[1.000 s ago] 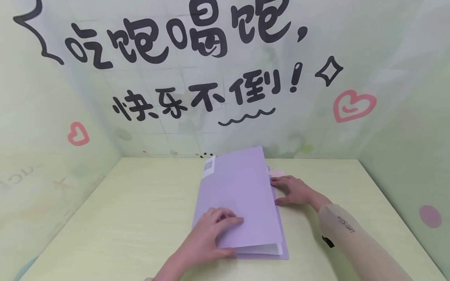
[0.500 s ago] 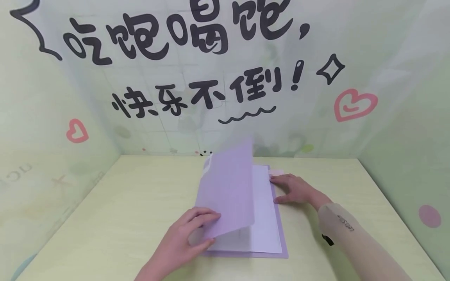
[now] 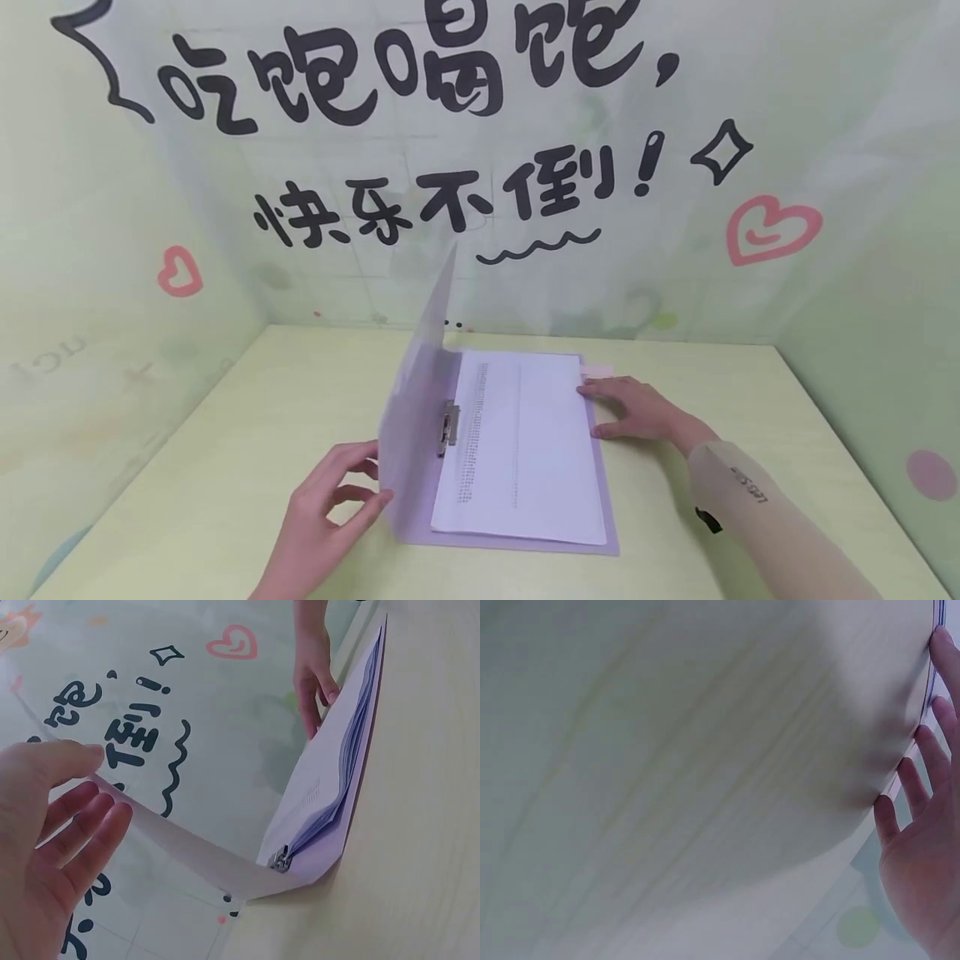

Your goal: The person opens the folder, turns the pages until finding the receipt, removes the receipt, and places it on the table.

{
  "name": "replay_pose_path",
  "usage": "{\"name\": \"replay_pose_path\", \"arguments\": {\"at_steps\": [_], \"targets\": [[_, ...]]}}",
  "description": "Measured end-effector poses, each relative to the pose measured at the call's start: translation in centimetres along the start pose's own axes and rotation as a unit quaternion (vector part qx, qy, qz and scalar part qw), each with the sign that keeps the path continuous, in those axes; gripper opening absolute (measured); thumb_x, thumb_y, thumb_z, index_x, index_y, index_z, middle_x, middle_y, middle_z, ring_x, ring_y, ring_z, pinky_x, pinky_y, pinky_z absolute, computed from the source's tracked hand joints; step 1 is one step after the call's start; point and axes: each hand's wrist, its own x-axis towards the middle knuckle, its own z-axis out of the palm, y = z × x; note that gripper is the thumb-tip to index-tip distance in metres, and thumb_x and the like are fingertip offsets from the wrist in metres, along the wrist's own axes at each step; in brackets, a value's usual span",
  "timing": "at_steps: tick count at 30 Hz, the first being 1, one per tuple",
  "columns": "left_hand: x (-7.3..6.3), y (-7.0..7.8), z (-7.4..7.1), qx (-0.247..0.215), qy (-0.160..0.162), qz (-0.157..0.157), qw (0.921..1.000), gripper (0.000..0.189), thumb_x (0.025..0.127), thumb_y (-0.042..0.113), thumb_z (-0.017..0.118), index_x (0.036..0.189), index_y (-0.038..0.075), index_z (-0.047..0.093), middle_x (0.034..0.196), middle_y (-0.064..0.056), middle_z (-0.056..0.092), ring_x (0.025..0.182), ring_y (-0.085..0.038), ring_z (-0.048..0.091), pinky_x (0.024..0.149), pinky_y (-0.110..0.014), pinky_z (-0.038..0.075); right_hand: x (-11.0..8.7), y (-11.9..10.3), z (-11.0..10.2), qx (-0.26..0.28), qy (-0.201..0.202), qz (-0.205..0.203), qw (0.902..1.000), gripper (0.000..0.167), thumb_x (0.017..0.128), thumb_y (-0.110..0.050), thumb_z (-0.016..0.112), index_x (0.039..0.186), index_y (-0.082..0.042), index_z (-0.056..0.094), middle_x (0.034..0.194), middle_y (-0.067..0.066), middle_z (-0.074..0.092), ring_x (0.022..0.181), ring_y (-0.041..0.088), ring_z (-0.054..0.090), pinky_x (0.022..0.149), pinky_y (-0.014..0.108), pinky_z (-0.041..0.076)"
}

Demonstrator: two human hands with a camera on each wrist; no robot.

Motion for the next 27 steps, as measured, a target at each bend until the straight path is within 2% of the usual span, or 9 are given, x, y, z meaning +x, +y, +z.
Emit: {"name": "replay_pose_path", "arguments": {"at_steps": [8, 14, 16, 18, 22, 27], "targets": [[-0.1, -0.5, -1.9, 0.005, 0.055, 0.024, 0.9982, 0.064, 0.071, -0.022, 0.071, 0.13, -0.004, 0.054, 0.115, -0.011, 0.057, 0.099, -0.005, 0.06, 0.069, -0.017, 0.058, -0.6, 0.1, 0.0, -0.003, 0.004, 0.0, 1.0, 0.066, 0.083, -0.042, 0.076, 0.138, -0.011, 0.057, 0.148, 0.019, 0.05, 0.133, 0.046, 0.047, 0.106, 0.067, 0.035], [0.4, -0.3, -4.1, 0.011, 0.093, 0.017, 0.9955, 0.071, 0.067, -0.029, 0.067, 0.132, -0.009, 0.048, 0.12, -0.007, 0.055, 0.1, -0.004, 0.06, 0.069, -0.017, 0.058, -0.8, -0.2, -0.3, 0.007, 0.003, 0.008, 0.9999, 0.066, 0.083, -0.041, 0.076, 0.139, -0.01, 0.057, 0.148, 0.021, 0.05, 0.134, 0.047, 0.045, 0.106, 0.069, 0.033], [0.5, -0.1, -4.9, -0.001, 0.101, -0.003, 0.9949, 0.077, 0.067, -0.031, 0.066, 0.137, -0.011, 0.043, 0.124, -0.006, 0.054, 0.1, -0.005, 0.06, 0.069, -0.018, 0.058, -0.8, -0.2, -0.3, 0.008, 0.001, 0.008, 0.9999, 0.066, 0.083, -0.041, 0.076, 0.139, -0.01, 0.056, 0.148, 0.021, 0.049, 0.134, 0.048, 0.044, 0.106, 0.07, 0.033], [0.5, 0.1, -5.7, -0.019, 0.112, -0.049, 0.9923, 0.083, 0.068, -0.032, 0.065, 0.143, -0.007, 0.038, 0.129, -0.003, 0.053, 0.1, -0.004, 0.06, 0.071, -0.018, 0.058, -0.8, -0.2, -0.3, 0.01, 0.003, 0.007, 0.9999, 0.066, 0.083, -0.04, 0.077, 0.138, -0.01, 0.057, 0.148, 0.021, 0.049, 0.134, 0.048, 0.044, 0.106, 0.07, 0.033], [0.5, 0.5, -7.5, -0.065, 0.137, -0.142, 0.9782, 0.087, 0.075, -0.03, 0.062, 0.151, 0.0, 0.032, 0.133, 0.001, 0.05, 0.102, -0.005, 0.059, 0.076, -0.019, 0.058, -0.6, -0.3, -0.2, 0.008, 0.008, 0.001, 0.9999, 0.066, 0.083, -0.039, 0.077, 0.138, -0.01, 0.057, 0.148, 0.021, 0.05, 0.133, 0.048, 0.045, 0.105, 0.07, 0.033], [0.0, 0.0, -9.5, -0.096, 0.177, -0.18, 0.9629, 0.069, 0.081, -0.026, 0.059, 0.144, -0.005, 0.041, 0.136, -0.005, 0.05, 0.106, -0.007, 0.06, 0.079, -0.017, 0.058, -0.2, -0.2, -0.1, 0.01, 0.008, -0.007, 0.9999, 0.065, 0.083, -0.04, 0.077, 0.138, -0.01, 0.058, 0.147, 0.021, 0.05, 0.133, 0.049, 0.045, 0.105, 0.07, 0.033]]}}
